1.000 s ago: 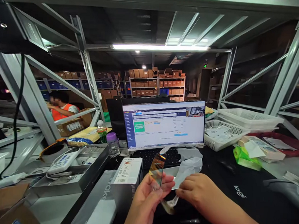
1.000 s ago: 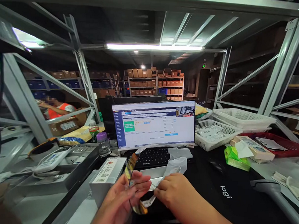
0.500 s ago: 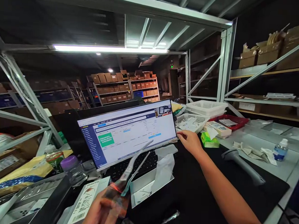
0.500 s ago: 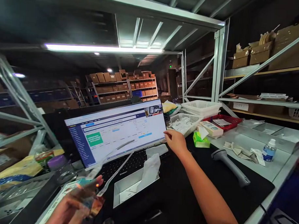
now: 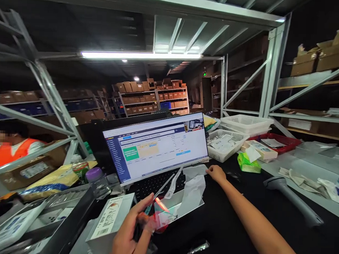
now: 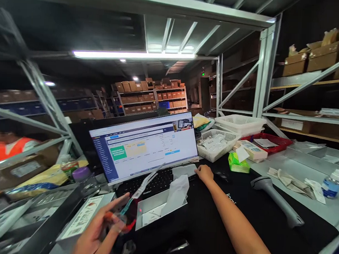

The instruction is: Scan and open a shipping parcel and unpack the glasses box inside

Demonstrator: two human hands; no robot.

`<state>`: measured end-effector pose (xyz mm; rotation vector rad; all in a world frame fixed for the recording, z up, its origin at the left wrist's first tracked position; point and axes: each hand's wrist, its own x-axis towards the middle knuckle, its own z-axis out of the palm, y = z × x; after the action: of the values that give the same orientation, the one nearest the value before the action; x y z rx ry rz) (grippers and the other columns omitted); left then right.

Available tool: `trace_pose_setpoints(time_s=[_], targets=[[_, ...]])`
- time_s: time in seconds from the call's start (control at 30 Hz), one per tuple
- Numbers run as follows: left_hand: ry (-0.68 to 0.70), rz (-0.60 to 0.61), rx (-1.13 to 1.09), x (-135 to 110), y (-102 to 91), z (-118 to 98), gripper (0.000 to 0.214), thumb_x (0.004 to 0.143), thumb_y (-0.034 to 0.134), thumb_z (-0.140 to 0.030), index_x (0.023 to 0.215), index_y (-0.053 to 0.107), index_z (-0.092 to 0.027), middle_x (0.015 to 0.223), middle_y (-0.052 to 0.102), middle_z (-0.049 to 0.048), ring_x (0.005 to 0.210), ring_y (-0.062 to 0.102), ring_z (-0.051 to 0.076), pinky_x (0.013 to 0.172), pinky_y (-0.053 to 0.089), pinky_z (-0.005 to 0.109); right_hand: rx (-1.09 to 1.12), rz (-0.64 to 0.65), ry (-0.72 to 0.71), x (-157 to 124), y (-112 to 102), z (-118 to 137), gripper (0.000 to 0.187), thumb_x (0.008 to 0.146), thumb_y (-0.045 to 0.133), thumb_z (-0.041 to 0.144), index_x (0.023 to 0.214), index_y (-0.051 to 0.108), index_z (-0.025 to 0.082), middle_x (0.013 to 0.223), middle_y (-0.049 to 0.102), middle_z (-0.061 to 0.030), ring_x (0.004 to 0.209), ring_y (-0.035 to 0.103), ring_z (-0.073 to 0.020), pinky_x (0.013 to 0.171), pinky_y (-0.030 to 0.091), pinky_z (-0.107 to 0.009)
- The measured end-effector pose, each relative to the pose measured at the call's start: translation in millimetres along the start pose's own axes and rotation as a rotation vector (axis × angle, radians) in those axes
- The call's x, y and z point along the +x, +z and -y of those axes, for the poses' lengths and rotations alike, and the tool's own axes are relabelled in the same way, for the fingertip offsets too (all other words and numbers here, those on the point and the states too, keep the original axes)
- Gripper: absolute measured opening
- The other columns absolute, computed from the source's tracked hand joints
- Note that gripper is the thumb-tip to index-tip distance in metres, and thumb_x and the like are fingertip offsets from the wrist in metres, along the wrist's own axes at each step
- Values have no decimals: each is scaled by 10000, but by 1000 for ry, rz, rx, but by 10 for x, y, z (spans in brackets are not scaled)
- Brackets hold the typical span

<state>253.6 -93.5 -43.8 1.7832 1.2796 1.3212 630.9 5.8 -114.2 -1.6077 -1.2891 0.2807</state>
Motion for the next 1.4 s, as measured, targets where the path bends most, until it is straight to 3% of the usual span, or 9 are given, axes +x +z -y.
trace_pose_setpoints(time_s=[0.2,0.33,0.53,0.7,0.87,1.03,1.2,1.27,1.4], targets=[[165,95,197,-9,-58,200,468,918,529,-487,1344,607,-313,1389,625,53,1296,562,280,1080,476,445,137,-99,111,308,29,-29,298,956,623,418,1082,645,149,1007,674,-35,816,651,-155,723,564,-332],[204,97,240,-15,-61,205,435,933,481,-451,1321,618,-309,1361,649,50,1280,585,272,1072,494,491,248,-219,113,334,-213,122,410,830,629,583,715,567,194,599,521,48,532,469,-117,514,398,-260],[214,96,187,17,-80,140,394,914,494,-425,1246,656,-288,1264,700,55,1155,664,244,952,574,401,373,-256,22,-105,-529,667,414,755,628,635,744,494,243,603,431,64,529,372,-118,473,302,-251],[149,77,146,16,-89,124,392,890,521,-417,1223,671,-274,1169,721,68,1070,681,247,928,569,399,436,-3,-131,-663,-416,1137,361,841,671,561,759,549,232,671,454,42,606,388,-124,528,330,-234],[150,-22,85,15,-66,134,384,884,540,-414,1190,683,-233,1001,722,66,919,683,228,860,576,375,706,239,-125,-1180,-89,1413,275,913,620,533,919,625,259,854,544,-5,735,485,-156,627,423,-250],[199,-97,13,20,7,140,402,861,578,-361,1234,663,-239,1183,711,73,1036,682,228,868,583,343,868,490,-194,-1567,121,1614,229,920,638,479,886,636,253,849,531,-4,793,491,-157,731,428,-262],[306,-131,109,44,106,20,413,869,550,-268,1272,639,-257,1267,689,66,1073,686,226,853,608,356,1085,775,-152,-1649,191,1645,306,887,649,539,904,661,234,863,573,-28,819,526,-176,785,435,-312],[415,-154,195,39,170,-19,423,873,532,-217,1285,624,-252,1317,667,68,1166,656,231,918,597,374,1061,686,-163,-1631,258,1643,237,875,694,470,898,667,236,856,595,-26,793,531,-163,757,438,-296],[626,-210,375,-19,319,2,473,914,520,-203,1385,536,-225,1441,578,105,1278,598,232,964,582,352,933,312,-223,-1599,457,1642,291,717,854,373,704,610,216,707,600,7,646,488,-126,623,418,-246]])
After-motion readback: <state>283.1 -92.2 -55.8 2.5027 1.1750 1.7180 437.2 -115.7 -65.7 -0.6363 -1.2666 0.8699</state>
